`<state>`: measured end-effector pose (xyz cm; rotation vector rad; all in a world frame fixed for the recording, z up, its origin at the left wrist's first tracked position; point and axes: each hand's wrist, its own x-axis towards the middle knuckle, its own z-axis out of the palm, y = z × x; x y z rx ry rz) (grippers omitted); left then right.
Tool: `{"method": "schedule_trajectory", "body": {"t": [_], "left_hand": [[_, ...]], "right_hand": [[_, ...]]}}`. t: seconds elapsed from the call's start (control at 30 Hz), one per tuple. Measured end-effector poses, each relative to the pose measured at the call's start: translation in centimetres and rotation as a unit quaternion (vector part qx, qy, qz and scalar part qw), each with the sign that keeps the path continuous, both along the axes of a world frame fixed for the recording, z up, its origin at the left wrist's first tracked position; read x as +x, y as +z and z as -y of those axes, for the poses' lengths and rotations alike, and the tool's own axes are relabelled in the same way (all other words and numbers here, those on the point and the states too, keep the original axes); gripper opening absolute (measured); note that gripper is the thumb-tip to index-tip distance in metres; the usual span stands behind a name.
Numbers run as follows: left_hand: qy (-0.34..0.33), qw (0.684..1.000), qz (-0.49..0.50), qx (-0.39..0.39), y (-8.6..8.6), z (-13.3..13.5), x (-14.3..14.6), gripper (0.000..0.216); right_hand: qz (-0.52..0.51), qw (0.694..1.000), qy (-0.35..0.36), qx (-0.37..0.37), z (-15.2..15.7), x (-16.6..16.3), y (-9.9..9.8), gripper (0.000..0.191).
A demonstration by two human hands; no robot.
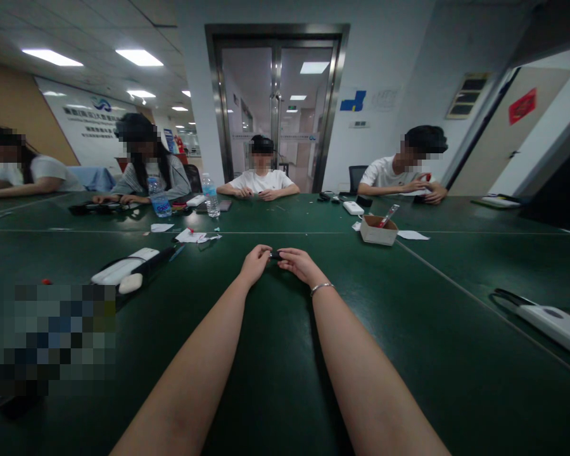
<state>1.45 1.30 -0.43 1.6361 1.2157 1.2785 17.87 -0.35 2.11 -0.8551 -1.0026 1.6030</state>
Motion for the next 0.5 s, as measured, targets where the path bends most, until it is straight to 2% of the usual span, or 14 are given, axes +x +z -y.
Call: {"method": "schedule_trajectory", "body": {"t": [0.13, 0.33, 0.5], "left_hand": [[0.0, 1.0, -0.003, 0.014, 0.1, 0.1, -0.1, 0.025], [-0.014, 0.996, 0.016, 0.086, 1.1, 1.0, -0.2, 0.025], [-0.034, 0.996, 0.019, 0.076, 1.2, 1.1, -0.2, 0.018]], "right_hand": [[-0.007, 1.0, -0.002, 0.002, 0.0, 0.0, -0.1, 0.011], [-0.013, 1.0, -0.007, 0.001, -0.1, 0.1, -0.1, 0.006], [-0.006, 1.0, -0.012, 0.0, 0.0, 0.0, 0.1, 0.008]]}}
